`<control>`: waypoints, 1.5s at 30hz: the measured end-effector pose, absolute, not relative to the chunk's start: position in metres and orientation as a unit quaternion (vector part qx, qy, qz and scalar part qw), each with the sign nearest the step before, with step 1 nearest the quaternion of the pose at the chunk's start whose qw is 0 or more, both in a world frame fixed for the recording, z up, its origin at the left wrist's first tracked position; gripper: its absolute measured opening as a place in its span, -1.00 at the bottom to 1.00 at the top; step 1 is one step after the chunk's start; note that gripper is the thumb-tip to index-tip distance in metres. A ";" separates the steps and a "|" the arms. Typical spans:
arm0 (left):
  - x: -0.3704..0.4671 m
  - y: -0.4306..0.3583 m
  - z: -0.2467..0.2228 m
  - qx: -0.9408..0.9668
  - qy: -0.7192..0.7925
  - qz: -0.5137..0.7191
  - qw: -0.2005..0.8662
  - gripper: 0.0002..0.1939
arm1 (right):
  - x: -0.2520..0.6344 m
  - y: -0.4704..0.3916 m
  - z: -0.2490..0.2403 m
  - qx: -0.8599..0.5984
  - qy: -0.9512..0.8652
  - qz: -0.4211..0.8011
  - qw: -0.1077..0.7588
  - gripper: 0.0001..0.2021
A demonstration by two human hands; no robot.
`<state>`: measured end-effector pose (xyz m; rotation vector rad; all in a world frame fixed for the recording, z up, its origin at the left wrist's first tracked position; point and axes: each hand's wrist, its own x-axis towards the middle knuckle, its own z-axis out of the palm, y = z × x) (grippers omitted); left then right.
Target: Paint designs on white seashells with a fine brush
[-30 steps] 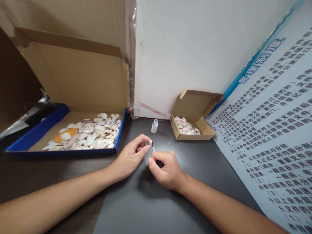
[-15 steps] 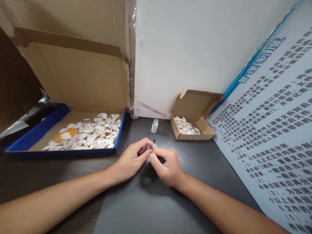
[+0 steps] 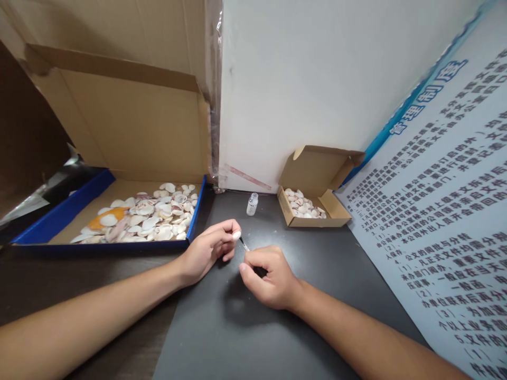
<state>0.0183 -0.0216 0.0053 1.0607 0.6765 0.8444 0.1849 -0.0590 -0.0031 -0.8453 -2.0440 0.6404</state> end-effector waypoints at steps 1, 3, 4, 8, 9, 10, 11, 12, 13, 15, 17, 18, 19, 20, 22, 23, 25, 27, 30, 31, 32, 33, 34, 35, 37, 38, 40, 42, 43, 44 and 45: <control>0.018 -0.022 0.005 0.491 0.306 0.383 0.720 -0.91 | 0.185 -0.059 -0.003 -0.338 -0.812 0.253 0.403 -0.65; 0.018 -0.023 0.003 0.514 0.304 0.381 0.706 -0.90 | 0.185 -0.059 -0.003 -0.338 -0.815 0.256 0.395 -0.64; 0.018 -0.023 0.002 0.529 0.304 0.378 0.697 -0.89 | 0.185 -0.059 -0.003 -0.334 -0.817 0.259 0.393 -0.65; 0.016 -0.023 -0.001 0.605 0.320 0.366 0.630 -0.90 | 0.185 -0.059 -0.003 -0.314 -0.821 0.268 0.394 -0.65; 0.016 -0.024 0.000 0.622 0.329 0.366 0.609 -0.90 | 0.184 -0.060 -0.003 -0.313 -0.822 0.269 0.392 -0.65; 0.016 -0.024 0.000 0.636 0.338 0.366 0.589 -0.90 | 0.184 -0.060 -0.003 -0.315 -0.823 0.270 0.388 -0.65; 0.017 -0.025 0.001 0.648 0.346 0.366 0.571 -0.89 | 0.184 -0.060 -0.003 -0.317 -0.824 0.271 0.384 -0.65; 0.017 -0.025 0.002 0.657 0.351 0.366 0.558 -0.89 | 0.184 -0.060 -0.003 -0.320 -0.824 0.271 0.381 -0.65; 0.017 -0.026 0.002 0.664 0.355 0.366 0.547 -0.89 | 0.183 -0.060 -0.003 -0.326 -0.823 0.269 0.380 -0.65; 0.018 -0.026 0.004 0.675 0.359 0.364 0.532 -0.88 | 0.183 -0.059 -0.002 -0.353 -0.812 0.260 0.386 -0.64; 0.018 -0.026 0.005 0.680 0.362 0.362 0.525 -0.87 | 0.184 -0.059 -0.002 -0.387 -0.794 0.246 0.399 -0.63; 0.018 -0.026 0.005 0.681 0.362 0.361 0.524 -0.86 | 0.184 -0.060 -0.002 -0.398 -0.787 0.241 0.406 -0.63; 0.018 -0.025 0.005 0.680 0.362 0.362 0.525 -0.86 | 0.184 -0.060 -0.001 -0.399 -0.785 0.238 0.410 -0.63; 0.018 -0.025 0.005 0.678 0.361 0.363 0.527 -0.86 | 0.184 -0.060 -0.001 -0.392 -0.788 0.239 0.411 -0.63; 0.018 -0.025 0.005 0.678 0.359 0.364 0.528 -0.87 | 0.183 -0.061 -0.002 -0.362 -0.804 0.249 0.401 -0.63; 0.018 -0.025 0.005 0.679 0.359 0.364 0.528 -0.87 | 0.183 -0.061 -0.002 -0.346 -0.813 0.255 0.393 -0.64; 0.018 -0.025 0.004 0.682 0.358 0.361 0.525 -0.87 | 0.183 -0.061 -0.002 -0.326 -0.825 0.262 0.379 -0.64; 0.018 -0.025 0.004 0.685 0.358 0.357 0.525 -0.88 | 0.182 -0.061 -0.002 -0.340 -0.823 0.258 0.376 -0.65; 0.018 -0.024 0.005 0.686 0.355 0.354 0.527 -0.88 | 0.182 -0.060 -0.002 -0.393 -0.798 0.243 0.388 -0.64; 0.018 -0.024 0.005 0.685 0.355 0.354 0.528 -0.87 | 0.182 -0.060 -0.002 -0.398 -0.793 0.241 0.393 -0.63; 0.018 -0.024 0.005 0.684 0.354 0.354 0.530 -0.87 | 0.182 -0.060 -0.002 -0.391 -0.795 0.241 0.395 -0.63; 0.018 -0.024 0.004 0.682 0.354 0.356 0.531 -0.87 | 0.182 -0.061 -0.002 -0.375 -0.803 0.243 0.395 -0.64; 0.017 -0.024 0.004 0.679 0.354 0.359 0.534 -0.87 | 0.182 -0.061 -0.002 -0.355 -0.812 0.245 0.393 -0.64; 0.017 -0.024 0.003 0.675 0.353 0.362 0.537 -0.88 | 0.181 -0.061 -0.002 -0.339 -0.820 0.246 0.391 -0.64; 0.017 -0.023 0.000 0.663 0.352 0.371 0.547 -0.87 | 0.182 -0.061 -0.002 -0.341 -0.818 0.242 0.394 -0.64; 0.017 -0.023 -0.001 0.655 0.351 0.376 0.554 -0.87 | 0.182 -0.061 -0.002 -0.360 -0.809 0.239 0.399 -0.64; 0.017 -0.022 -0.003 0.633 0.347 0.389 0.573 -0.87 | 0.184 -0.058 -0.001 -0.396 -0.784 0.246 0.411 -0.69; 0.017 -0.021 -0.005 0.604 0.336 0.403 0.600 -0.91 | 0.187 -0.055 0.000 -0.404 -0.768 0.264 0.420 -0.78; 0.017 -0.020 -0.006 0.590 0.329 0.408 0.614 -0.93 | 0.188 -0.054 0.000 -0.400 -0.766 0.272 0.424 -0.83; 0.017 -0.020 -0.006 0.576 0.325 0.412 0.626 -0.94 | 0.189 -0.053 0.000 -0.396 -0.765 0.277 0.426 -0.86; 0.018 -0.020 -0.005 0.563 0.324 0.417 0.636 -0.95 | 0.189 -0.052 -0.001 -0.396 -0.763 0.277 0.428 -0.88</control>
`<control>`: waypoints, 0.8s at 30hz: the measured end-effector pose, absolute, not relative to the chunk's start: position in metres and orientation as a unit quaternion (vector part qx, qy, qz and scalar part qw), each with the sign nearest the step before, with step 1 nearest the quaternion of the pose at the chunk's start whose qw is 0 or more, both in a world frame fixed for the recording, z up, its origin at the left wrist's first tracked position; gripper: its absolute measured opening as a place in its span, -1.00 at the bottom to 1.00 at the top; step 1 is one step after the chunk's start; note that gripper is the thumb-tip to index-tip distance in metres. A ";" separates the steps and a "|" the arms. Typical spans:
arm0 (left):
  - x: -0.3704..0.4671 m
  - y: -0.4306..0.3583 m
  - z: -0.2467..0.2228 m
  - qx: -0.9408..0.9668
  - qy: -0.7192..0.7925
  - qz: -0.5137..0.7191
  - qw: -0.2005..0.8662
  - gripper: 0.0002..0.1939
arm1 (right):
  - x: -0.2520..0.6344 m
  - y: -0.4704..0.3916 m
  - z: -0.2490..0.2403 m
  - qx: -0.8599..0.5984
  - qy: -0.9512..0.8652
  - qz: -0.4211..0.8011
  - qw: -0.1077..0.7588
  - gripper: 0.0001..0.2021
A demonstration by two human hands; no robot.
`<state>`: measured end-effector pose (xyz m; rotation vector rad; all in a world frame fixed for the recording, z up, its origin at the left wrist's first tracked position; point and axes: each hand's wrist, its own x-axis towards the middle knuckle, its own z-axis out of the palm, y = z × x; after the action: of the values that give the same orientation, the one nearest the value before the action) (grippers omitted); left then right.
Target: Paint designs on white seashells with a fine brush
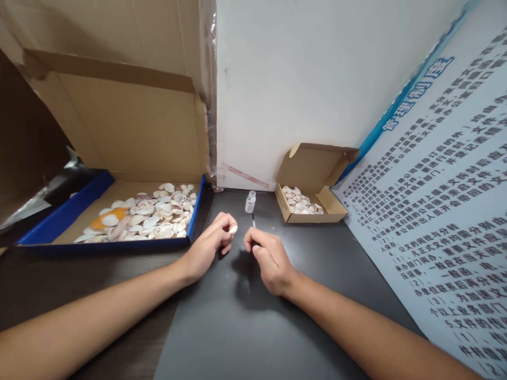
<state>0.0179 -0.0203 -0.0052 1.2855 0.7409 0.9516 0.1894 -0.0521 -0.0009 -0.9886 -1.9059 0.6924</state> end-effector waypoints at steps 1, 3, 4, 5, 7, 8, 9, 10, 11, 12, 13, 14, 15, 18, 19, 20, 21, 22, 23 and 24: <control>0.019 -0.020 -0.004 0.548 0.328 0.421 0.644 -0.96 | 0.190 -0.052 -0.001 -0.399 -0.762 0.276 0.429 -0.88; 0.020 -0.021 -0.002 0.511 0.343 0.432 0.660 -0.94 | 0.189 -0.051 -0.003 -0.409 -0.760 0.272 0.425 -0.87; 0.021 -0.023 0.001 0.491 0.348 0.438 0.668 -0.93 | 0.188 -0.051 -0.003 -0.415 -0.760 0.269 0.423 -0.86; 0.021 -0.024 0.003 0.474 0.350 0.443 0.676 -0.93 | 0.187 -0.051 -0.004 -0.422 -0.759 0.264 0.420 -0.85; 0.020 -0.029 0.009 0.447 0.344 0.448 0.694 -0.93 | 0.187 -0.051 -0.004 -0.446 -0.757 0.246 0.409 -0.84; 0.019 -0.032 0.012 0.436 0.335 0.445 0.707 -0.93 | 0.187 -0.050 -0.004 -0.463 -0.759 0.231 0.396 -0.85; 0.017 -0.036 0.014 0.428 0.325 0.438 0.720 -0.94 | 0.188 -0.048 -0.004 -0.480 -0.764 0.212 0.376 -0.85; 0.016 -0.039 0.017 0.423 0.314 0.427 0.735 -0.95 | 0.189 -0.047 -0.004 -0.495 -0.775 0.188 0.345 -0.86; 0.014 -0.041 0.019 0.422 0.306 0.418 0.744 -0.97 | 0.191 -0.045 -0.004 -0.506 -0.789 0.159 0.310 -0.86; 0.013 -0.043 0.020 0.423 0.300 0.411 0.749 -0.97 | 0.193 -0.043 -0.004 -0.508 -0.805 0.130 0.278 -0.86; 0.012 -0.045 0.020 0.426 0.297 0.410 0.750 -0.97 | 0.195 -0.041 -0.004 -0.507 -0.814 0.111 0.261 -0.86; 0.011 -0.045 0.020 0.430 0.292 0.410 0.749 -0.96 | 0.197 -0.040 -0.003 -0.503 -0.818 0.104 0.259 -0.85; 0.010 -0.045 0.019 0.435 0.285 0.408 0.750 -0.95 | 0.198 -0.039 -0.003 -0.497 -0.818 0.106 0.267 -0.85; 0.007 -0.042 0.018 0.446 0.248 0.383 0.770 -0.93 | 0.198 -0.039 -0.002 -0.473 -0.804 0.144 0.332 -0.82; 0.006 -0.042 0.018 0.447 0.234 0.374 0.778 -0.93 | 0.198 -0.040 -0.002 -0.460 -0.799 0.157 0.354 -0.81; 0.005 -0.041 0.018 0.445 0.221 0.368 0.786 -0.92 | 0.197 -0.040 -0.002 -0.446 -0.795 0.170 0.375 -0.79; 0.004 -0.041 0.019 0.441 0.211 0.367 0.791 -0.92 | 0.197 -0.041 -0.002 -0.429 -0.791 0.185 0.395 -0.77; 0.004 -0.041 0.020 0.437 0.203 0.369 0.795 -0.92 | 0.196 -0.042 -0.003 -0.411 -0.786 0.203 0.414 -0.76; 0.003 -0.042 0.021 0.432 0.195 0.374 0.797 -0.91 | 0.195 -0.043 -0.003 -0.393 -0.780 0.225 0.431 -0.75; 0.003 -0.042 0.022 0.426 0.188 0.379 0.800 -0.91 | 0.194 -0.043 -0.004 -0.377 -0.772 0.249 0.448 -0.75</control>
<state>0.0033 -0.0424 0.0217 0.9134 0.4042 0.8127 0.1942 -0.0433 -0.0037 -0.9321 -1.9110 0.6155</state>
